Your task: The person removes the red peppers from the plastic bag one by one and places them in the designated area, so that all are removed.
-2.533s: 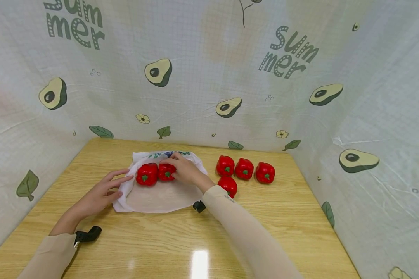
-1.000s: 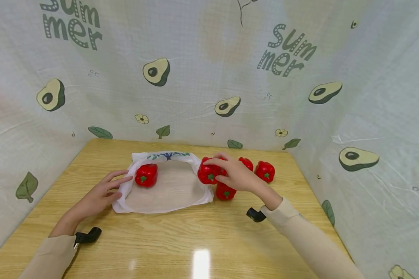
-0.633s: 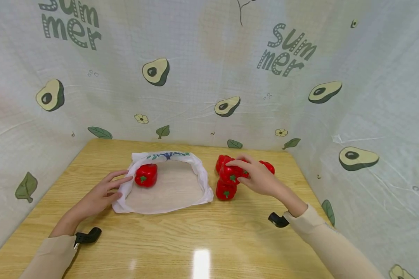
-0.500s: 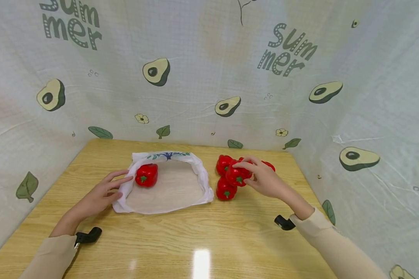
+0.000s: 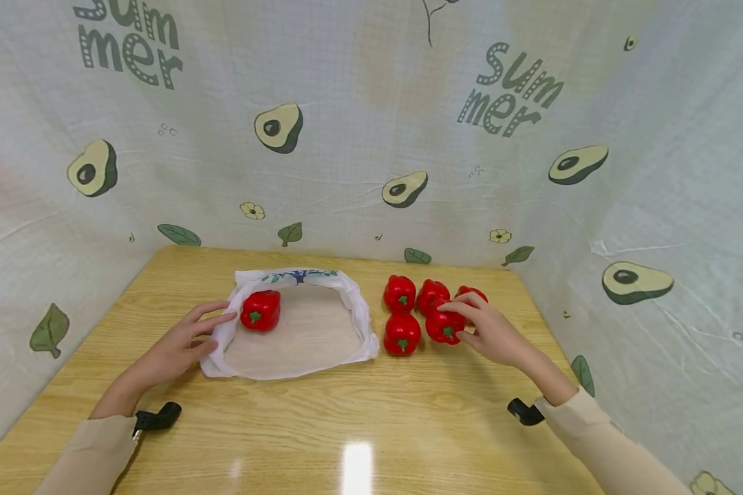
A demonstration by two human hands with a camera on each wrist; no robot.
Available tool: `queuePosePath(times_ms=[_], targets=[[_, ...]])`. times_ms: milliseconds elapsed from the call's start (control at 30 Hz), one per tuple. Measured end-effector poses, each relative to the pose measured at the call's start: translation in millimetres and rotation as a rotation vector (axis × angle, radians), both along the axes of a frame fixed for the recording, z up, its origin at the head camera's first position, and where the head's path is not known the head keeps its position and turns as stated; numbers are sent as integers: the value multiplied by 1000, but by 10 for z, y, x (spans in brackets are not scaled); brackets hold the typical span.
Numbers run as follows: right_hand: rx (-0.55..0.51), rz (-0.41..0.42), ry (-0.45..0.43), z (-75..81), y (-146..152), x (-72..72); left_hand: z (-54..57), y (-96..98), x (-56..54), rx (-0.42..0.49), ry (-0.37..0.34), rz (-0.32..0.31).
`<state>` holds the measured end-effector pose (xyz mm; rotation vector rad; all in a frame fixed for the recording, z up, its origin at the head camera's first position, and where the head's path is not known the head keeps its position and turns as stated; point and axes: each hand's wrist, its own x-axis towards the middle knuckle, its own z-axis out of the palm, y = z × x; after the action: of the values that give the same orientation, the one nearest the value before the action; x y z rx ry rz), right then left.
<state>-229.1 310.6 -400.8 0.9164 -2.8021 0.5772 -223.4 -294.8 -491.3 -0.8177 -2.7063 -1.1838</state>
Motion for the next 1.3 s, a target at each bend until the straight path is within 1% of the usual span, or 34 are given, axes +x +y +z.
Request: queuePosePath(times_ms=[233,400,533,733,900,1067,1300], targets=[[-9,8,-6,-122,56,-18,7,-4,8,-5,-21,14],[-30,13,-50,-233,84,-21,19,6,0,-2,-56,20],[-31,9,-75,-304,91,-16,33,12,0,-7,-64,22],[-24,13,-70,-353,82,-18,47,5,17,-5,-58,23],[-34,43,-53,-390,91,-6,57,8,35,2,-58,29],[-33,46,-69,-421,103,-7,62,19,46,3,-64,38],[-39,70,-71,-439,123,-24,73,16,46,4,-64,25]])
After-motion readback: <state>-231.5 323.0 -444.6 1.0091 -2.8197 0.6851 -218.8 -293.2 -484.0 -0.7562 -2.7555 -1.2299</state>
